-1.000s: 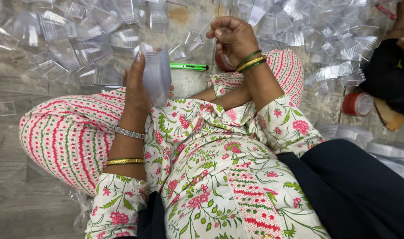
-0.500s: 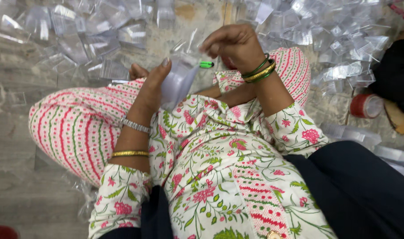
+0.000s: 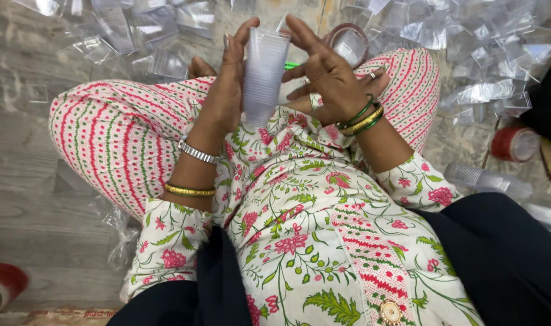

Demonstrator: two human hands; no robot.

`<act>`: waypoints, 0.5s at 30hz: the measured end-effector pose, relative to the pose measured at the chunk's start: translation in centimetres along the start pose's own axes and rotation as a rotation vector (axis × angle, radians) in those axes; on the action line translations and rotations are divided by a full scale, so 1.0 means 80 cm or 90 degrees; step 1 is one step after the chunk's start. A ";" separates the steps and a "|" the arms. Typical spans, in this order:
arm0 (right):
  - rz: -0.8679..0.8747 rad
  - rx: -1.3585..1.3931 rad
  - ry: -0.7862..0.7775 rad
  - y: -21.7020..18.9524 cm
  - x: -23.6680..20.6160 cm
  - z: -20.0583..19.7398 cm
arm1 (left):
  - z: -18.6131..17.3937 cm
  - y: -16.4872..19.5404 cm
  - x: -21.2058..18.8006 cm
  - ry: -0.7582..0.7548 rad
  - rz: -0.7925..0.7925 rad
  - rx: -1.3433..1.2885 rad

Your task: The person sits on the floor and folds clear plastic sheets into small rectangular boxes, pressing the sides to shape them and setting finished boxes aside. They repeatedly pick up flat plastic pieces, fold them into box form, and stack the completed boxes nearby.

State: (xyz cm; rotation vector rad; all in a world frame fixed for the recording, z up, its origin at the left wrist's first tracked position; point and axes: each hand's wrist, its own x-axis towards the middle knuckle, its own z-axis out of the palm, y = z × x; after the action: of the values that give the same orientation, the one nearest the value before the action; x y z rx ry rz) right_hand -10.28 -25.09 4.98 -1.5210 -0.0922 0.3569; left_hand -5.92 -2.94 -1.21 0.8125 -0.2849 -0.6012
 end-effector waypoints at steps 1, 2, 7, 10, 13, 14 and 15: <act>0.044 0.054 0.004 0.004 -0.004 0.001 | 0.004 0.001 -0.001 0.019 -0.017 0.028; 0.031 0.070 -0.015 0.009 -0.010 0.001 | 0.011 0.001 -0.004 0.037 -0.035 0.056; -0.046 0.089 0.022 0.039 -0.027 -0.008 | 0.062 0.005 -0.016 0.061 -0.084 0.133; 0.008 0.304 0.076 0.055 -0.038 -0.019 | 0.084 0.014 -0.027 -0.025 -0.120 0.053; 0.037 0.481 0.059 0.059 -0.053 -0.039 | 0.086 0.024 -0.032 0.016 -0.149 0.061; 0.036 0.509 0.032 0.058 -0.058 -0.044 | 0.083 0.028 -0.034 0.028 -0.149 0.049; 0.036 0.536 0.006 0.057 -0.065 -0.049 | 0.080 0.029 -0.038 0.039 -0.150 0.034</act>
State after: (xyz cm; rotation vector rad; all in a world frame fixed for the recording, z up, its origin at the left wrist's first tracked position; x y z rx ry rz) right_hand -14.84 -30.24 1.13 -0.6919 0.1015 0.3694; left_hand -10.32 -3.67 4.70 0.9225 -0.1501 -0.7899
